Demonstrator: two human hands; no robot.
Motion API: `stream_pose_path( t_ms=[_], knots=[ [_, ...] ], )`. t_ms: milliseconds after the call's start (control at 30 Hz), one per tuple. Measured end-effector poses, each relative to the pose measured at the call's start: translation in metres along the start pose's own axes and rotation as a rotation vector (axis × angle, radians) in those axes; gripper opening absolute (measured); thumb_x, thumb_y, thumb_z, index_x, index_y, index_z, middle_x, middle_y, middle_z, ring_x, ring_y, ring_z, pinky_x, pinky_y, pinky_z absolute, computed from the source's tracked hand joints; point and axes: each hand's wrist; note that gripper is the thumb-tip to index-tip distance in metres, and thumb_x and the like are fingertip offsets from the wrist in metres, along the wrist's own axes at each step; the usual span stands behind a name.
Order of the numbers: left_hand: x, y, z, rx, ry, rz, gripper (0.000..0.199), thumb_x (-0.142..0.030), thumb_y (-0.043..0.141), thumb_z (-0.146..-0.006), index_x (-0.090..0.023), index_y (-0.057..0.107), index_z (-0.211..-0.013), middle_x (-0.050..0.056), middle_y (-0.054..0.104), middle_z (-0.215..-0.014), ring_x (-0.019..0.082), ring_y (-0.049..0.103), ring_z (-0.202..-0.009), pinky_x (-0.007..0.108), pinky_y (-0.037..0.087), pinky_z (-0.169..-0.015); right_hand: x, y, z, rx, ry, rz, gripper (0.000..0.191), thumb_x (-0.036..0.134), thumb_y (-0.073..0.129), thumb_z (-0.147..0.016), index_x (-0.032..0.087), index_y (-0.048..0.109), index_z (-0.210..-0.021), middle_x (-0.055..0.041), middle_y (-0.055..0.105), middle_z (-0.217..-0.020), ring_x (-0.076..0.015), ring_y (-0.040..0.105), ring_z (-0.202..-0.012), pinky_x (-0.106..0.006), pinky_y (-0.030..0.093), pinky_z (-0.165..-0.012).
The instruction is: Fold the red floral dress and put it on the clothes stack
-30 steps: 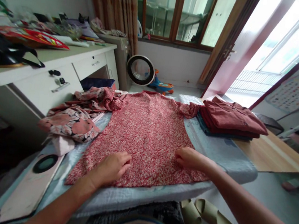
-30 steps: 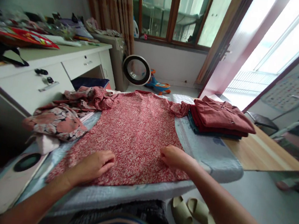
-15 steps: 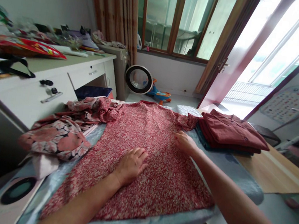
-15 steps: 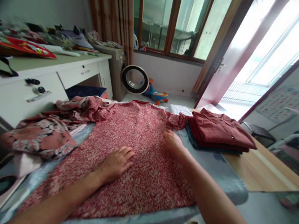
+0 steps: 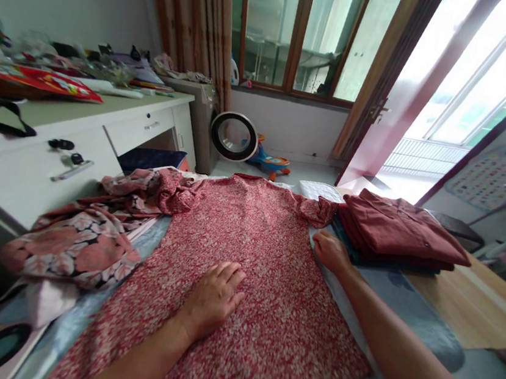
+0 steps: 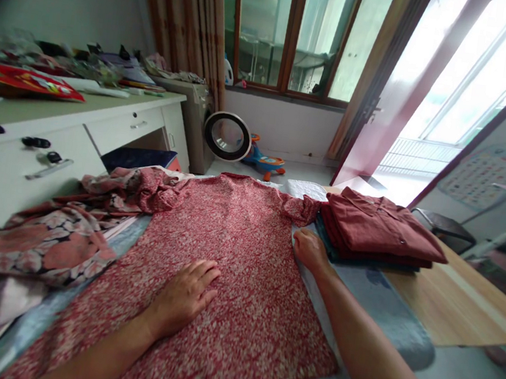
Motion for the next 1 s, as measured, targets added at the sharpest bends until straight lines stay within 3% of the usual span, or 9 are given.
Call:
stream_pose_path(
  t_ms=[367,700,833,1000],
  knots=[
    [0.0,0.001,0.001,0.002,-0.007,0.0,0.032,-0.032,0.054,-0.094,-0.023,0.056,-0.124,0.008,0.056,-0.134,0.027,0.048,-0.127,0.049,0.039,-0.11,0.008,-0.003,0.0,0.115,-0.049,0.188,0.029,0.032,0.046,-0.095,0.016,0.069,-0.085,-0.0122,0.065,-0.093,-0.0237,0.056,-0.094,-0.032,0.038,-0.087],
    [0.002,0.002,0.001,-0.003,-0.014,0.013,0.032,-0.033,0.054,-0.094,-0.023,0.057,-0.124,0.008,0.057,-0.134,0.027,0.048,-0.127,0.049,0.038,-0.111,0.01,-0.006,-0.001,0.151,-0.023,0.17,0.028,0.035,0.05,-0.094,0.017,0.069,-0.085,-0.0123,0.065,-0.095,-0.0234,0.055,-0.096,-0.032,0.039,-0.087],
    [0.001,0.001,0.001,-0.006,-0.017,0.019,0.032,-0.033,0.054,-0.094,-0.024,0.058,-0.124,0.008,0.057,-0.134,0.027,0.048,-0.127,0.049,0.037,-0.111,0.008,-0.003,0.0,0.056,0.003,0.138,0.026,0.03,0.047,-0.095,0.017,0.067,-0.087,-0.0116,0.062,-0.097,-0.0232,0.054,-0.097,-0.032,0.038,-0.088],
    [0.001,0.0,0.001,0.005,-0.018,0.02,0.033,-0.033,0.054,-0.094,-0.023,0.058,-0.125,0.008,0.057,-0.135,0.028,0.048,-0.128,0.049,0.037,-0.111,0.0,0.001,0.0,-0.117,0.182,0.1,0.023,0.025,0.047,-0.094,0.016,0.064,-0.107,-0.0132,0.059,-0.108,-0.0261,0.052,-0.104,-0.033,0.037,-0.092]
  ],
)
Point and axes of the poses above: each hand's wrist, its own z-axis away from the middle knuckle, its own y-axis out of the palm, x = y × z
